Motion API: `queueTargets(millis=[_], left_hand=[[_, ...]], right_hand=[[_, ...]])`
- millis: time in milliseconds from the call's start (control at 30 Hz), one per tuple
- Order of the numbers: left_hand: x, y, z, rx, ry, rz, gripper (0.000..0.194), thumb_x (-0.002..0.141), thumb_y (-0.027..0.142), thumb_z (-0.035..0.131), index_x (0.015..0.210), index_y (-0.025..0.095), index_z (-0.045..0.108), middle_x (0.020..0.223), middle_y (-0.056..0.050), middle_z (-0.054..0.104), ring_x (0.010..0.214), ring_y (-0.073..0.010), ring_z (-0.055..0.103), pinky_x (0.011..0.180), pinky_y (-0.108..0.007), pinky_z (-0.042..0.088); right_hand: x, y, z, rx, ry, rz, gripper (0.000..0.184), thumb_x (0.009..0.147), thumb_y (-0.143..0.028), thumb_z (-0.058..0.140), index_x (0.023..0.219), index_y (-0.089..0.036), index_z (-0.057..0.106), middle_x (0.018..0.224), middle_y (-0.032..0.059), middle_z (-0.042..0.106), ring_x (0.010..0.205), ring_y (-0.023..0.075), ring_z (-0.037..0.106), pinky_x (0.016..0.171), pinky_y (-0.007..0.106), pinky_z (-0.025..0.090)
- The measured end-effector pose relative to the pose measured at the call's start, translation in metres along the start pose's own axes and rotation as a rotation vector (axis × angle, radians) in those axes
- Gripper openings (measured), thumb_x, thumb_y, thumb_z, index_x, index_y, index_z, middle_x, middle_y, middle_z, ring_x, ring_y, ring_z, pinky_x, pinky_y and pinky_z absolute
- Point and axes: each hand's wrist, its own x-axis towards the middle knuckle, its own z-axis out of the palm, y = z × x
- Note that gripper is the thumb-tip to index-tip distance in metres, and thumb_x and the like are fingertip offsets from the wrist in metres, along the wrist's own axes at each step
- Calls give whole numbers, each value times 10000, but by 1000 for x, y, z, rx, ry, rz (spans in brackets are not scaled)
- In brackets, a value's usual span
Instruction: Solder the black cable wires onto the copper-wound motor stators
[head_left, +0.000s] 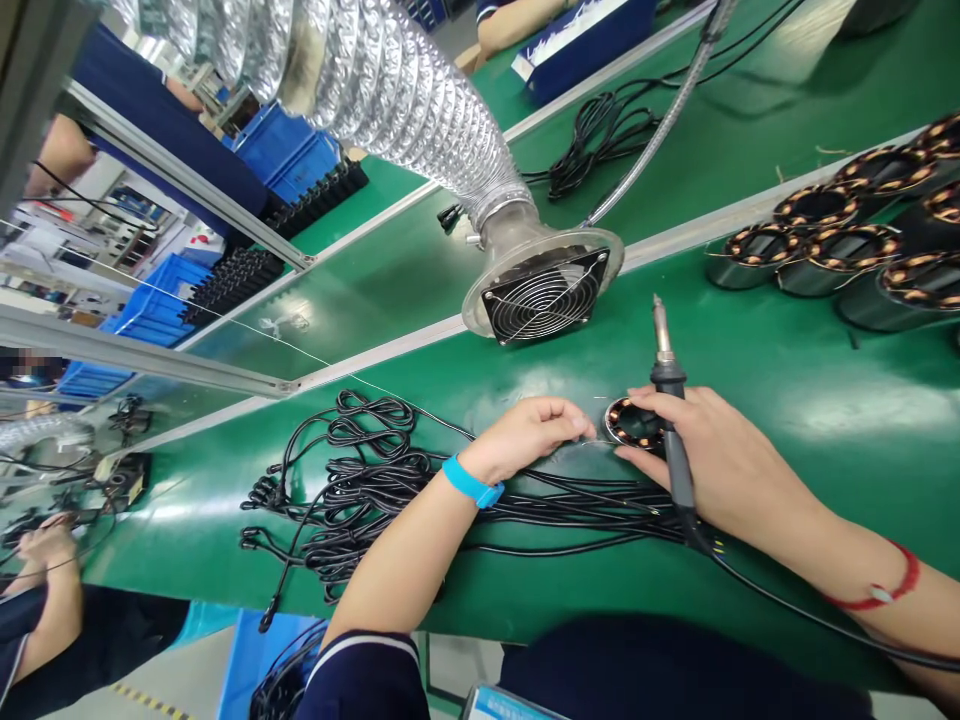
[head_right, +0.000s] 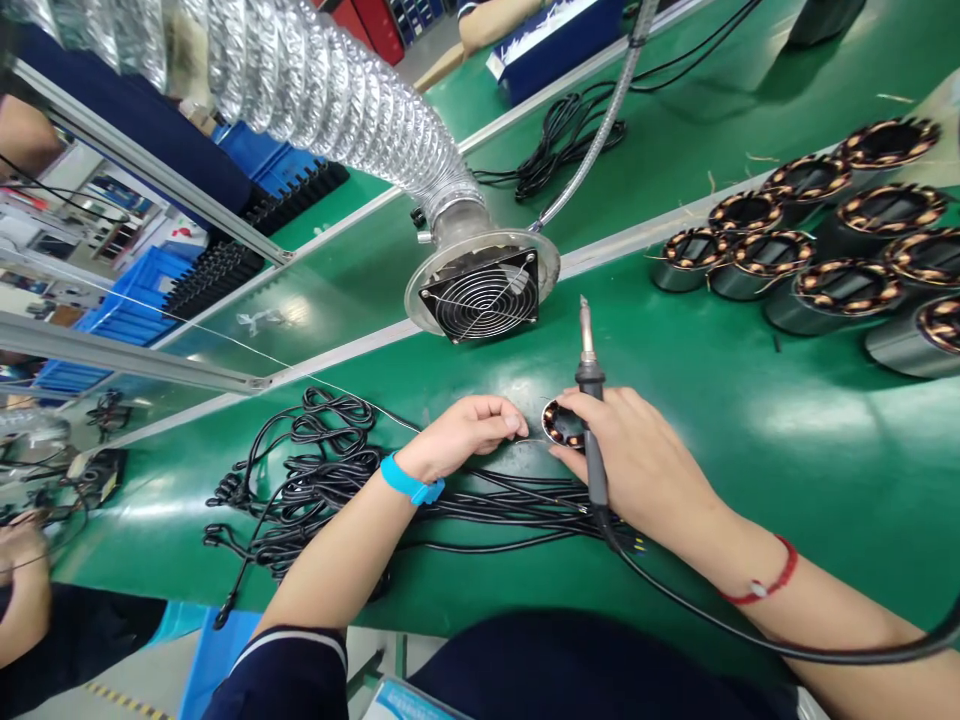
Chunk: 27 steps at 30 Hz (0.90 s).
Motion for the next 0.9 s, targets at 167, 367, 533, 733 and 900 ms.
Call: queueTargets(millis=[167,367,533,733,900], left_hand=[[4,-3,6,-57,-19,33,386,763,493,751,761,128,625,632,60,494,481,-28,260,501,-235,165],[-4,-2,-1,156,-21,54,374,753,464,816,771,140,632,741,18,609,722,-102,515,743,-260,423],[-6,3,-1,284,-116,79,149,899,202,645,772,139,691,826,-21,691,825,-133,598,872,-289,472],[-4,4,4,399,-238,127,211,981,251,576,872,129,710,907,-57,708,838,-139,626,863,-285,496],[-15,-2,9,1017,-183,159,254,880,314,740,1076,163,682,1137,-94,659,1015,-220,624,915,-345,502]], right_hand=[[3,-6,2,-33,-3,-81,276,1044,-405,461,1195,-194,554,1023,112,674,829,246,598,708,371,496],[4,0,-3,-62,3,-15,347,1044,-473,471,1194,-175,567,1002,116,675,813,241,596,708,370,495],[2,3,-4,-46,-22,7,333,1028,-458,501,1212,-187,563,1042,124,677,833,250,609,732,394,508],[3,6,-1,22,-52,-39,276,1017,-379,482,1236,-227,557,1058,107,690,861,260,641,720,394,491],[11,11,-23,-39,-4,-48,395,1049,-483,447,1319,-206,529,1231,155,682,1052,295,659,831,444,520]])
